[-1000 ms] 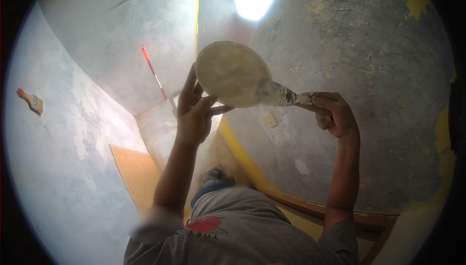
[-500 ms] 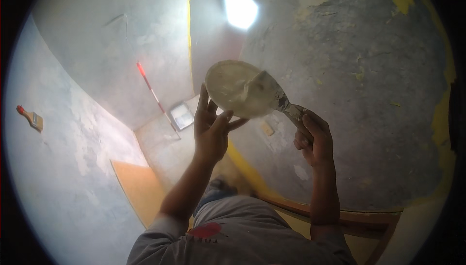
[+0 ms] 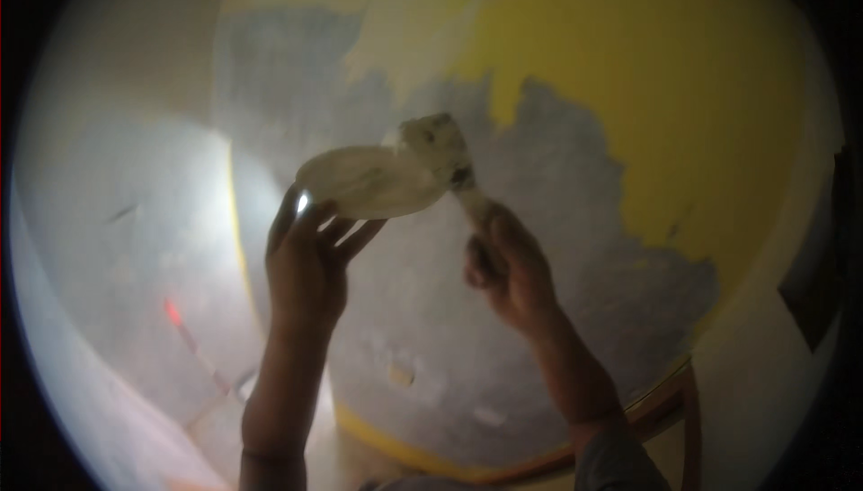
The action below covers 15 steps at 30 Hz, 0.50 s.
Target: The person applies a white substance to a damaged wall using a putty knife and a circular plate as a hawk.
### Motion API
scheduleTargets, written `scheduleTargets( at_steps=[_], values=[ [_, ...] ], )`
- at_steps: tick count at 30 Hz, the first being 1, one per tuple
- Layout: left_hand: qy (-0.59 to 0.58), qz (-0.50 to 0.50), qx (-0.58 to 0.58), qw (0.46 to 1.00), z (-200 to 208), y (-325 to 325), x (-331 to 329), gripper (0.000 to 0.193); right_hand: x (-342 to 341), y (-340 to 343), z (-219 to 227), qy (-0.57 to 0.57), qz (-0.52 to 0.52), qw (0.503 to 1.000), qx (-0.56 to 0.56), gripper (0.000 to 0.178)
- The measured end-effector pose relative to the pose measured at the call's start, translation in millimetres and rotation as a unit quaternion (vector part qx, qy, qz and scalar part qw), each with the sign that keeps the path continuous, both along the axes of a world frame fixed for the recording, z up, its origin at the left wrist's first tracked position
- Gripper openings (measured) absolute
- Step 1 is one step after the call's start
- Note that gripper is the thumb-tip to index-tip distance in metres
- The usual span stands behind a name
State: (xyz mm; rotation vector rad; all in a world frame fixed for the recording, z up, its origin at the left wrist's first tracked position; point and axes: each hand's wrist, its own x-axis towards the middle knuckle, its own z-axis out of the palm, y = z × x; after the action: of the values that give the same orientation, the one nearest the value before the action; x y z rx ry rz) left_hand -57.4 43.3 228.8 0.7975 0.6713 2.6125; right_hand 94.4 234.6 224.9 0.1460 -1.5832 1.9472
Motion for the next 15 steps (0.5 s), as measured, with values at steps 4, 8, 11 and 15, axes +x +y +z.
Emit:
scheduleTargets(
  at_steps=[4, 8, 11, 15],
  values=[
    [0.054, -0.044, 0.073, 0.995, 65.7, 5.2, -7.9, 0.033, 1.6, -3.7, 68.3, 0.051, -0.003, 0.996, 0.075, 0.036],
    [0.147, -0.021, 0.065, 0.987, 122.3, 14.5, -8.9, 0.025, 11.4, -2.8, 129.7, 0.074, -0.057, 0.991, 0.094, 0.025],
    [0.110, -0.100, 0.116, 0.982, 163.3, 24.4, -19.8, 0.028, 12.5, -3.0, 177.5, 0.090, -0.073, 0.991, 0.066, 0.020],
    [0.376, 0.063, 0.032, 0.924, 197.6, 50.3, -75.2, 0.030, -2.2, 0.4, 240.1, 0.117, -0.060, 0.990, 0.045, 0.015]
  ],
)
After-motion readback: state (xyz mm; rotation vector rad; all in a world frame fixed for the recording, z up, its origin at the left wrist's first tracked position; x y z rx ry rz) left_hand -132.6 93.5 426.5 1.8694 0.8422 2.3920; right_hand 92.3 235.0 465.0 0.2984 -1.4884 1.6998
